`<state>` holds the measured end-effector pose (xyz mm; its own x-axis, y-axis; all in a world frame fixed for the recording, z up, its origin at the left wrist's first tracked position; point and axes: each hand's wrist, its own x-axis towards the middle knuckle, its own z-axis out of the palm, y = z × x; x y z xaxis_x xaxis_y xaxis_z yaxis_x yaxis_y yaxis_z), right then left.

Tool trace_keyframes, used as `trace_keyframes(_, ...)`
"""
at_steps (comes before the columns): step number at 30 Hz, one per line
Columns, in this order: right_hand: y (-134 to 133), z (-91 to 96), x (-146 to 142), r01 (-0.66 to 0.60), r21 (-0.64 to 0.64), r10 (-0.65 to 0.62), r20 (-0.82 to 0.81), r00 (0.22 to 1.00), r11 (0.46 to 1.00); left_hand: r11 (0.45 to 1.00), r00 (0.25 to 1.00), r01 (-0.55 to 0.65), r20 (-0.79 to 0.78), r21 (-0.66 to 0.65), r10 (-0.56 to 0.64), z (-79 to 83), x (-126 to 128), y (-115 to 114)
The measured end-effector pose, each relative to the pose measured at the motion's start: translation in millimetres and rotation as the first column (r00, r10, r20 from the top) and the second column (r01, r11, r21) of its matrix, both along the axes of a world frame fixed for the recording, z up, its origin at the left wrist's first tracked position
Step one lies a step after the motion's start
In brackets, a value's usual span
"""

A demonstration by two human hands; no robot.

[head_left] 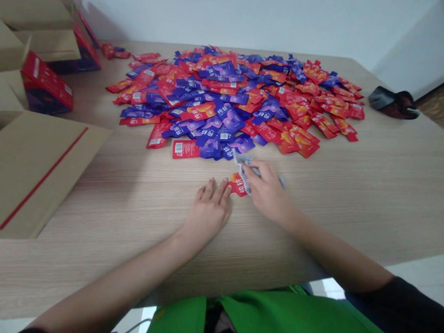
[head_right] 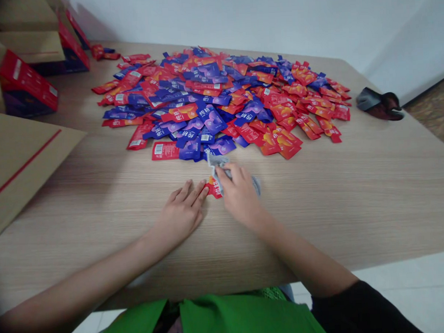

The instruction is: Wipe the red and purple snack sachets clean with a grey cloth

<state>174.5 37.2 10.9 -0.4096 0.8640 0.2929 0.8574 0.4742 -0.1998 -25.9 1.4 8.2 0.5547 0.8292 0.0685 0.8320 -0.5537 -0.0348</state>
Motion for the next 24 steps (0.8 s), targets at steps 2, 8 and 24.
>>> trace_keyframes(2,-0.8,-2.7,-11.8,-0.071,-0.038,0.075,0.107,0.991,0.997,1.000,1.000,-0.006,-0.007,-0.010,0.006,0.1,0.6,0.0)
trace_keyframes(8,12.1,-11.9,56.3,0.165,-0.056,-0.152,0.192,0.970,0.985,1.000,1.000,-0.001,-0.008,-0.028,0.001,-0.1,-1.0,2.6)
trace_keyframes(24,36.5,25.4,65.8,0.104,-0.043,-0.100,0.095,0.991,0.994,0.976,0.984,-0.023,0.168,-0.218,0.060,15.1,25.3,75.8)
